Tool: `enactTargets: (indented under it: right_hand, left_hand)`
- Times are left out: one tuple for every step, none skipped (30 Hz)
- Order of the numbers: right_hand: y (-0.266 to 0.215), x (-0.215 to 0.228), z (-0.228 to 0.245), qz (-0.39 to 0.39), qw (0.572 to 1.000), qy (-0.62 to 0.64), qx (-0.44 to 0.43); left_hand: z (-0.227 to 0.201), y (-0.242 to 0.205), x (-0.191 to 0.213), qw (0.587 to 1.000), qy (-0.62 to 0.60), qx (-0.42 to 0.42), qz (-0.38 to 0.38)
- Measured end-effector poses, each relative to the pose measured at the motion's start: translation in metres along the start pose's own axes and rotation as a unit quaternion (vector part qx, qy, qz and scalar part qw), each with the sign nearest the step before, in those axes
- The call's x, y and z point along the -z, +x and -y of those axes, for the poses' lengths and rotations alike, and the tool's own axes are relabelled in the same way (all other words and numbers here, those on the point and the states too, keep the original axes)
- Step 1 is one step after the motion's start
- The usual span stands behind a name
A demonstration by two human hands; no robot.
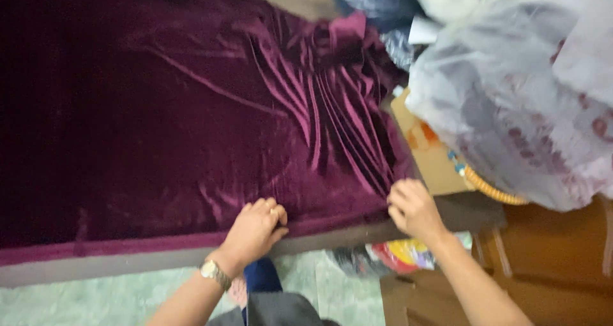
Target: Smoothing and aligning the edges of a large piece of purple velvet fabric on a work table to prepare it for sewing.
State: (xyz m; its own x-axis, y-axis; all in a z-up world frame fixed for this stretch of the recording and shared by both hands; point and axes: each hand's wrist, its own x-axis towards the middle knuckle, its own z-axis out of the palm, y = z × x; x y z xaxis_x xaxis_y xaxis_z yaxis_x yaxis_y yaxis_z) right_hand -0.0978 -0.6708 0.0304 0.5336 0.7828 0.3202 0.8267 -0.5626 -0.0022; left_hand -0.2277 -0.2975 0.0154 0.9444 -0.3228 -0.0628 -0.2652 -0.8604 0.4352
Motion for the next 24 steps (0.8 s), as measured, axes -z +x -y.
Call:
enactTargets:
  right_hand:
    - [0.005, 0.010, 0.011, -0.008, 1.000, -0.006, 0.006]
    - [0.010, 0.020, 0.023, 0.013, 0.999, 0.049, 0.003]
    - [0.016, 0.029, 0.033, 0.033, 0.994, 0.103, 0.001]
    - [0.017, 0.027, 0.034, 0.024, 0.995, 0.095, 0.009]
    - [0.016, 0.025, 0.035, 0.069, 0.990, 0.118, -0.020]
    - [0.015, 0.023, 0.034, 0.113, 0.983, 0.140, -0.050]
    - [0.022, 0.028, 0.031, 0.107, 0.984, 0.134, -0.041]
    - [0.029, 0.033, 0.028, 0.140, 0.977, 0.147, -0.066]
    - [0.035, 0.037, 0.026, 0.175, 0.967, 0.162, -0.093]
    - [0.053, 0.043, 0.022, 0.171, 0.969, 0.157, -0.085]
    - [0.069, 0.049, 0.021, 0.144, 0.972, 0.168, -0.085]
    - [0.086, 0.055, 0.018, 0.116, 0.973, 0.180, -0.084]
    - [0.105, 0.056, 0.012, 0.114, 0.974, 0.179, -0.077]
    - [0.123, 0.056, 0.005, 0.096, 0.975, 0.178, -0.094]
    - [0.143, 0.056, -0.001, 0.079, 0.975, 0.177, -0.109]
    - [0.165, 0.050, -0.017, 0.078, 0.976, 0.177, -0.099]
    - [0.186, 0.043, -0.033, 0.076, 0.977, 0.182, -0.079]
    - [0.208, 0.035, -0.049, 0.074, 0.978, 0.188, -0.059]
    - [0.233, 0.031, -0.066, 0.077, 0.977, 0.191, -0.049]
    - [0.258, 0.026, -0.082, 0.104, 0.980, 0.156, -0.059]
    - [0.274, 0.019, -0.095, 0.133, 0.981, 0.124, -0.073]
    - [0.297, 0.027, -0.097, 0.138, 0.980, 0.130, -0.068]
    - [0.318, 0.036, -0.101, 0.213, 0.967, 0.104, -0.092]
    - [0.339, 0.044, -0.104, 0.286, 0.948, 0.077, -0.116]
  left_hand:
    - [0.000, -0.001, -0.003, 1.000, 0.006, 0.000, -0.011]
    - [0.000, -0.002, -0.005, 0.999, -0.013, -0.008, -0.038]
    - [0.001, 0.000, -0.008, 0.997, -0.030, -0.017, -0.068]
    - [0.003, 0.000, -0.009, 0.996, -0.023, -0.018, -0.080]
    - [0.003, 0.000, -0.013, 0.996, -0.022, -0.020, -0.083]
    - [0.004, 0.000, -0.017, 0.996, -0.021, -0.022, -0.086]
    - [0.004, 0.000, -0.018, 0.995, -0.017, -0.021, -0.097]
    - [0.004, 0.001, -0.020, 0.996, -0.028, -0.016, -0.088]
    - [0.004, -0.001, -0.022, 0.996, -0.040, -0.012, -0.076]
    - [0.006, 0.001, -0.029, 0.996, -0.037, -0.009, -0.085]
    - [0.009, 0.001, -0.036, 0.996, -0.038, -0.005, -0.082]
    - [0.011, 0.002, -0.043, 0.996, -0.039, -0.001, -0.078]
    - [0.013, 0.002, -0.047, 0.996, -0.037, 0.004, -0.084]
    - [0.015, 0.004, -0.051, 0.996, -0.046, 0.008, -0.070]
    - [0.018, 0.006, -0.055, 0.997, -0.056, 0.014, -0.058]
    - [0.022, 0.007, -0.062, 0.996, -0.054, 0.020, -0.065]
    - [0.024, 0.007, -0.070, 0.996, -0.051, 0.029, -0.069]
    - [0.026, 0.008, -0.079, 0.995, -0.048, 0.039, -0.073]
    - [0.024, 0.010, -0.077, 0.995, -0.048, 0.049, -0.077]
    - [0.021, 0.012, -0.075, 0.993, -0.044, 0.069, -0.087]
    - [0.015, 0.010, -0.077, 0.991, -0.041, 0.089, -0.091]
    - [0.009, 0.008, -0.066, 0.990, -0.043, 0.098, -0.089]
    - [0.003, 0.008, -0.057, 0.989, -0.042, 0.117, -0.078]
    - [-0.004, 0.008, -0.049, 0.987, -0.042, 0.137, -0.067]
